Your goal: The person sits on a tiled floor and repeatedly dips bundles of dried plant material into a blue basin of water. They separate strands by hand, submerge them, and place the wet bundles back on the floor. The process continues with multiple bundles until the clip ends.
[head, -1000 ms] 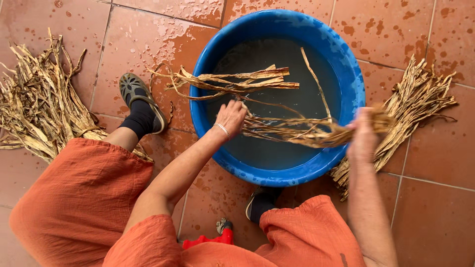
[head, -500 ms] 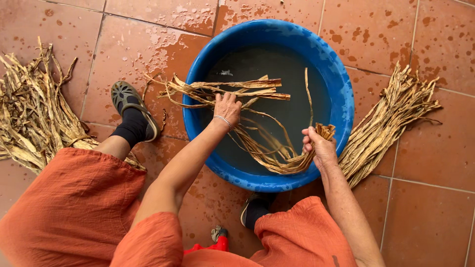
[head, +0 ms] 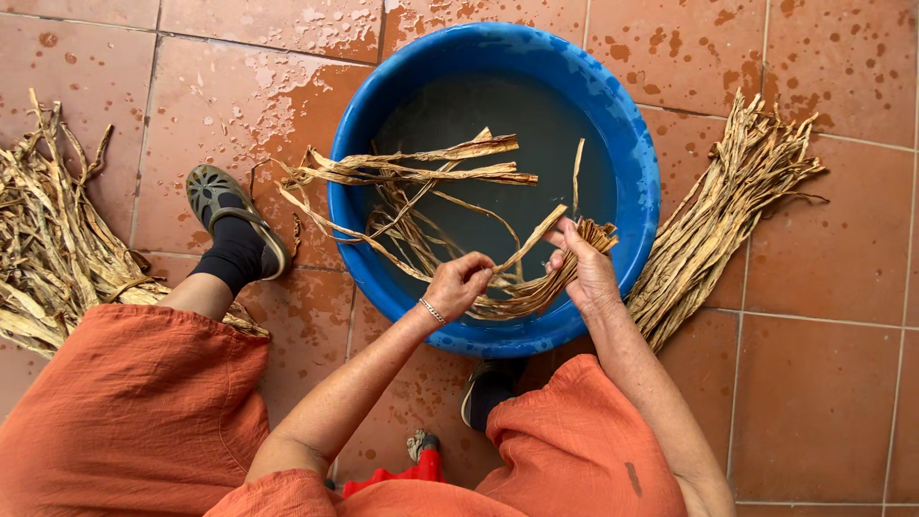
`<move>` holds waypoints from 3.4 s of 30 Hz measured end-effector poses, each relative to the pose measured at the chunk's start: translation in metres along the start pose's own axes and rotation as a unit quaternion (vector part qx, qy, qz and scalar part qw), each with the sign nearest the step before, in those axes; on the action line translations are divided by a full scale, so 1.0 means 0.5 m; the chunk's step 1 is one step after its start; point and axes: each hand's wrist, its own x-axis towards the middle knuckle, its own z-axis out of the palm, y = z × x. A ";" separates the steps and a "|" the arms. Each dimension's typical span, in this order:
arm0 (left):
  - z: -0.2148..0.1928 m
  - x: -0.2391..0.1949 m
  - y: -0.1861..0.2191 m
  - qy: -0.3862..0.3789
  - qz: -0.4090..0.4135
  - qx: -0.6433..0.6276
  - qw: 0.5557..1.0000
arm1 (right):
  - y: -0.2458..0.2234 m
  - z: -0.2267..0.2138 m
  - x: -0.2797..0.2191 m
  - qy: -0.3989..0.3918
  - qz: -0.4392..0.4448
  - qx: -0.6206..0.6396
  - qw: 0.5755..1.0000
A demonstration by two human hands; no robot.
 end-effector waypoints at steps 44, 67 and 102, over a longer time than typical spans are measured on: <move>0.074 -0.009 0.058 -0.135 0.211 0.245 0.937 | -0.227 -0.303 0.002 0.418 -0.222 0.026 0.880; -0.095 0.107 -0.161 0.017 0.122 0.549 0.827 | -0.122 -0.140 -0.005 0.179 -0.235 -0.105 0.950; -0.004 -0.040 0.020 -0.040 0.004 0.030 0.999 | -0.028 -0.038 -0.007 0.033 -0.060 0.003 0.998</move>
